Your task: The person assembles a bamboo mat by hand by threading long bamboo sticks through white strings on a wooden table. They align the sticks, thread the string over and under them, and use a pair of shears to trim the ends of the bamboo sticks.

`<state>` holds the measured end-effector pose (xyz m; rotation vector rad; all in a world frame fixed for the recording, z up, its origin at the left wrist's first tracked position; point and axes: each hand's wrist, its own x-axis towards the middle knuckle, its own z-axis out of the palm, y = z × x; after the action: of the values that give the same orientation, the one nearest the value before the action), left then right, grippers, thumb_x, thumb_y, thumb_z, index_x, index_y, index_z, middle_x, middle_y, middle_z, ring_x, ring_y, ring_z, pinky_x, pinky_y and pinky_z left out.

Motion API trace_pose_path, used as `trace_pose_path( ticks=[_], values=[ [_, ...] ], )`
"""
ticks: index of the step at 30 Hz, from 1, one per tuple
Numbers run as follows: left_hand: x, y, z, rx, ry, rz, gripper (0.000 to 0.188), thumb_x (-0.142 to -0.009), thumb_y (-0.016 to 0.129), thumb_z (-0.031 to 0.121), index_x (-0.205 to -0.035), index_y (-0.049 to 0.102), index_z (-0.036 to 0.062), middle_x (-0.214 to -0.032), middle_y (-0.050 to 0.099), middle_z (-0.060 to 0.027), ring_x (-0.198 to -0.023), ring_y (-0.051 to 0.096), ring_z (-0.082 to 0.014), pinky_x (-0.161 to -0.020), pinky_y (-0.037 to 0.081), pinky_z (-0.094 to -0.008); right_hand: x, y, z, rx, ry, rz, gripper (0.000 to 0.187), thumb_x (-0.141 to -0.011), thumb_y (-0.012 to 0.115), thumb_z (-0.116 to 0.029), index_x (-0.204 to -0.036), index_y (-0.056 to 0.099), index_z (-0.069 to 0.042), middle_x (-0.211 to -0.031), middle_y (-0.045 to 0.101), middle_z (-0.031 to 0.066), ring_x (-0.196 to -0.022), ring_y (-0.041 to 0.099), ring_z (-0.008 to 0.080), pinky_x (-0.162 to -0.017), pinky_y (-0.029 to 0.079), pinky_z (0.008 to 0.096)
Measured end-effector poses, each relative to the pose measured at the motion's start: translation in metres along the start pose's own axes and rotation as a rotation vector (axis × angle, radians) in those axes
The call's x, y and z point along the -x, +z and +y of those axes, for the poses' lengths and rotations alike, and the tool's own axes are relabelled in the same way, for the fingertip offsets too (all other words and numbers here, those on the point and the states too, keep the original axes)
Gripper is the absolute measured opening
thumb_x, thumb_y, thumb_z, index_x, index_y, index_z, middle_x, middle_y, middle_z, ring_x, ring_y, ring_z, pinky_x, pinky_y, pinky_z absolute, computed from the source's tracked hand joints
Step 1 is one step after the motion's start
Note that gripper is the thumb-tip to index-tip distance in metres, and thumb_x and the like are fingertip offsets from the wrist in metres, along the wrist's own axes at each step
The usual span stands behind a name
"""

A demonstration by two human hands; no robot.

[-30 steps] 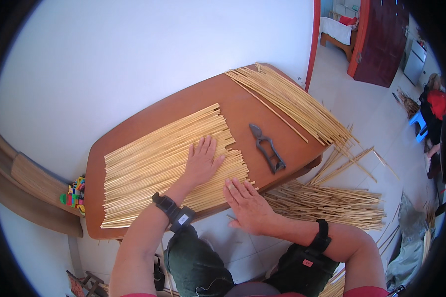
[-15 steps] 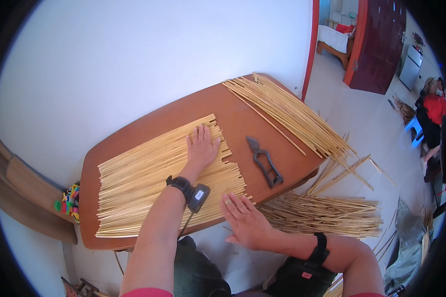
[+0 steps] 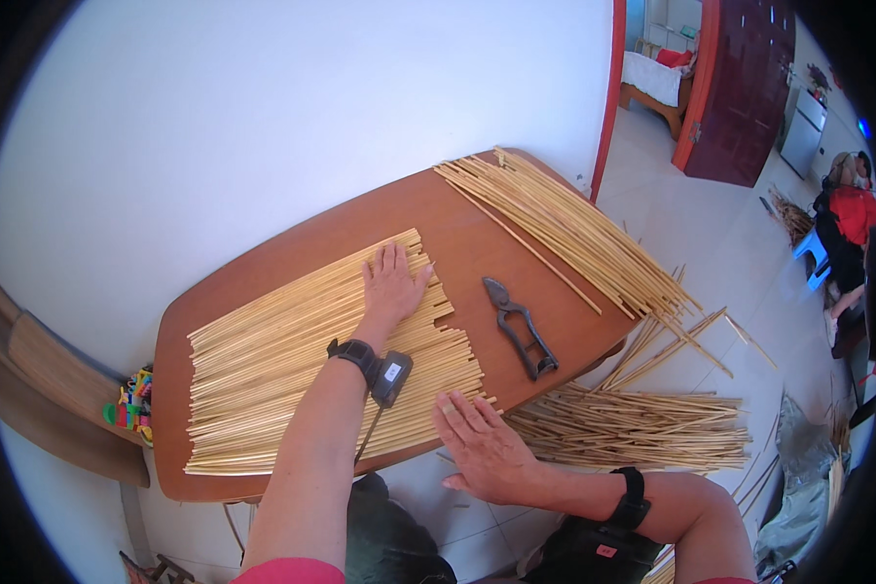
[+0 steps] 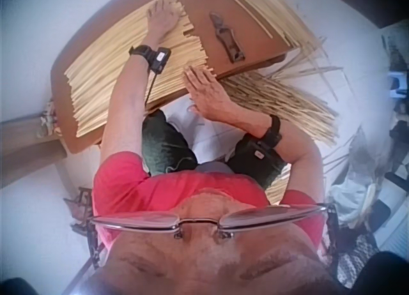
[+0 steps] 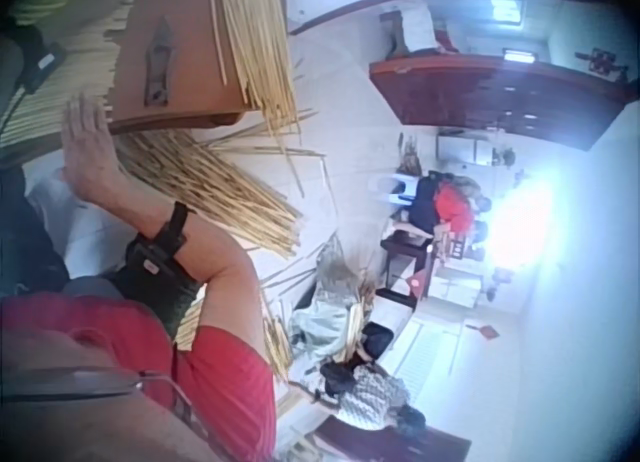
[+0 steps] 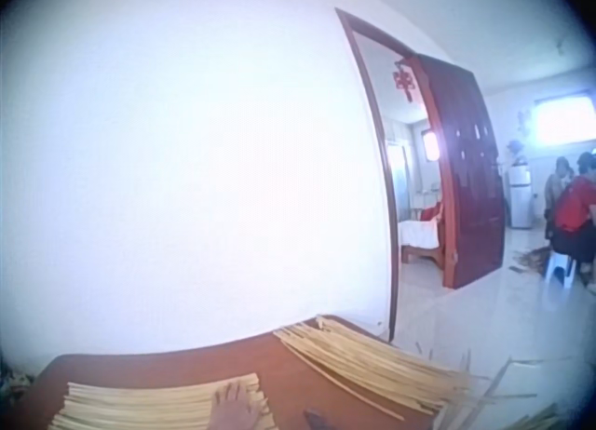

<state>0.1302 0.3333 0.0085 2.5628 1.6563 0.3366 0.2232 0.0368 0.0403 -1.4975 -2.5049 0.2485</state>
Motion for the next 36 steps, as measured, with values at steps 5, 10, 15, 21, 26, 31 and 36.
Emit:
trace_pose_path(
  ticks=[5, 10, 15, 21, 26, 31, 36],
  values=[
    [0.002, -0.005, 0.003, -0.112, 0.036, 0.03, 0.081, -0.095, 0.032, 0.06, -0.147, 0.026, -0.0018, -0.156, 0.022, -0.0162, -0.146, 0.014, -0.0298, -0.118, 0.007, -0.0486, -0.001, 0.0, -0.001, 0.015, 0.006, -0.017, 0.095, -0.077, 0.07, -0.046, -0.141, 0.028, 0.011, -0.148, 0.028, 0.0262, -0.141, 0.023, 0.0388, -0.114, 0.021, 0.0487],
    [-0.005, 0.003, -0.006, -0.083, 0.042, 0.029, 0.082, -0.095, 0.032, 0.06, -0.147, 0.025, -0.0017, -0.156, 0.021, -0.0165, -0.146, 0.014, -0.0292, -0.118, 0.007, -0.0475, 0.0, -0.002, -0.002, 0.008, -0.001, -0.016, 0.095, -0.077, 0.07, -0.045, -0.141, 0.027, 0.011, -0.149, 0.028, 0.0263, -0.141, 0.023, 0.0388, -0.114, 0.021, 0.0486],
    [-0.01, 0.002, -0.008, -0.058, 0.047, -0.024, 0.082, -0.095, 0.031, 0.061, -0.148, 0.024, -0.0016, -0.156, 0.02, -0.0176, -0.146, 0.012, -0.0301, -0.118, 0.007, -0.047, 0.0, 0.0, -0.001, -0.002, 0.008, -0.013, 0.096, -0.077, 0.071, -0.045, -0.142, 0.027, 0.01, -0.149, 0.028, 0.026, -0.141, 0.023, 0.0385, -0.114, 0.021, 0.0483],
    [-0.013, 0.007, -0.011, -0.098, 0.047, 0.018, 0.083, -0.094, 0.029, 0.063, -0.149, 0.022, -0.0002, -0.158, 0.017, -0.0156, -0.147, 0.011, -0.0295, -0.118, 0.007, -0.0491, 0.0, -0.003, -0.001, 0.007, 0.006, -0.018, 0.096, -0.076, 0.071, -0.045, -0.142, 0.027, 0.01, -0.149, 0.028, 0.0256, -0.141, 0.023, 0.0384, -0.114, 0.021, 0.0484],
    [-0.014, 0.003, -0.011, -0.038, 0.019, -0.017, 0.082, -0.094, 0.028, 0.063, -0.15, 0.023, 0.0033, -0.158, 0.016, -0.015, -0.147, 0.01, -0.029, -0.118, 0.006, -0.0504, -0.001, 0.0, -0.001, 0.003, 0.011, -0.015, 0.095, -0.077, 0.07, -0.044, -0.141, 0.027, 0.011, -0.149, 0.028, 0.0257, -0.141, 0.023, 0.0386, -0.114, 0.021, 0.0484],
    [-0.016, 0.003, -0.009, -0.045, 0.007, -0.029, 0.08, -0.095, 0.028, 0.062, -0.151, 0.021, 0.0047, -0.158, 0.016, -0.0144, -0.147, 0.01, -0.0289, -0.118, 0.006, -0.0505, 0.0, 0.0, -0.001, -0.008, 0.009, -0.005, 0.094, -0.077, 0.07, -0.044, -0.141, 0.027, 0.011, -0.148, 0.028, 0.0258, -0.141, 0.023, 0.0387, -0.114, 0.021, 0.0485],
    [-0.019, 0.006, -0.011, -0.075, -0.015, -0.046, 0.076, -0.096, 0.026, 0.058, -0.151, 0.02, 0.0052, -0.159, 0.015, -0.0139, -0.147, 0.009, -0.0286, -0.118, 0.006, -0.0502, 0.0, -0.002, -0.002, -0.006, 0.016, -0.012, 0.093, -0.078, 0.07, -0.043, -0.141, 0.028, 0.011, -0.148, 0.029, 0.0253, -0.141, 0.024, 0.0381, -0.114, 0.021, 0.0484]
  ],
)
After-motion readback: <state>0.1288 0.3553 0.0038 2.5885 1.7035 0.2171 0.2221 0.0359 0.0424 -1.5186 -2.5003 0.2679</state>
